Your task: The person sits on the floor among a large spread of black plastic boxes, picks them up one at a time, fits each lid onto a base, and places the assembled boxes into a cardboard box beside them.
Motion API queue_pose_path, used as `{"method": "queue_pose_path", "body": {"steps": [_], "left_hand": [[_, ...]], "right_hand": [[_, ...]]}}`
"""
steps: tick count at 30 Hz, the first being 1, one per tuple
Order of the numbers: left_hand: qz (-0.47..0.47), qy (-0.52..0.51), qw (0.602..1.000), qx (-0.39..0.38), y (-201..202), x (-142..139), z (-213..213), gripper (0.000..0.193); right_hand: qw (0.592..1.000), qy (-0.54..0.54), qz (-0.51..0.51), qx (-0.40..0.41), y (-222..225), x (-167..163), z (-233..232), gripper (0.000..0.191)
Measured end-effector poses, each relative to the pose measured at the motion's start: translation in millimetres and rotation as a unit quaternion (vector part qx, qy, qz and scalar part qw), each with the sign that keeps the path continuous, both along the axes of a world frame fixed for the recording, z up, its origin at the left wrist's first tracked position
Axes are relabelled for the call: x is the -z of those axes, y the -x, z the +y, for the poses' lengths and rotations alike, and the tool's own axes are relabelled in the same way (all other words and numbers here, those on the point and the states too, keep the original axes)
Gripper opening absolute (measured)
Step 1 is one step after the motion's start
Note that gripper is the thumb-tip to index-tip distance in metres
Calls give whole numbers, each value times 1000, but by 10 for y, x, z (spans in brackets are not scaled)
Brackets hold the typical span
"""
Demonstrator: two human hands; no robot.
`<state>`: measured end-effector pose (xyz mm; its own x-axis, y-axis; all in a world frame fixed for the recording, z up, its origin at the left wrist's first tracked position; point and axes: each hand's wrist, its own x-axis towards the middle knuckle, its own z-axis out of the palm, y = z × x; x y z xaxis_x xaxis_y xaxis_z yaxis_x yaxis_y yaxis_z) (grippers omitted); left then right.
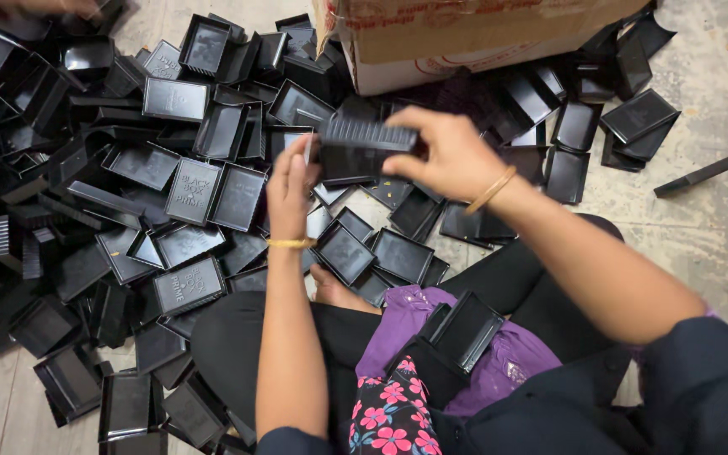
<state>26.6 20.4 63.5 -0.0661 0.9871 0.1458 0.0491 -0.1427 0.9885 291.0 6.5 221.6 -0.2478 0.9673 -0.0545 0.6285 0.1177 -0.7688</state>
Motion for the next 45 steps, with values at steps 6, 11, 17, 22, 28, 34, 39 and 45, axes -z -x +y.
{"method": "queue_pose_path", "body": {"steps": [6,11,17,22,28,34,39,45], "left_hand": [[-155,78,964,201,-172,-267,-221,38],[-162,70,957,230,-234,-322,-225,44],[-8,100,979,176,-94,-33,-180,52],[583,345,715,174,-35,576,-176,67],[446,147,883,9,-156,678,-155,18],[391,76,914,-77,-18,353,-168,35],[399,97,909,-72,-163,412,-108,24],[395,83,909,-106,-125,382,-141,22]], "right_hand": [[941,117,314,-42,-42,442,-44,39],[951,116,286,-11,-108,546,-214,31],[924,6,373,77,-553,-78,361,25],[900,-38,431,49,-777,-92,353,36],[898,-164,-326,-244,-154,1300,-240,97],[935,-148,-314,-75,-537,1530,-323,87],[950,-226,-216,10,-460,1460,-500,93],[961,-99,-240,-94,190,1654,-1064,97]]}}
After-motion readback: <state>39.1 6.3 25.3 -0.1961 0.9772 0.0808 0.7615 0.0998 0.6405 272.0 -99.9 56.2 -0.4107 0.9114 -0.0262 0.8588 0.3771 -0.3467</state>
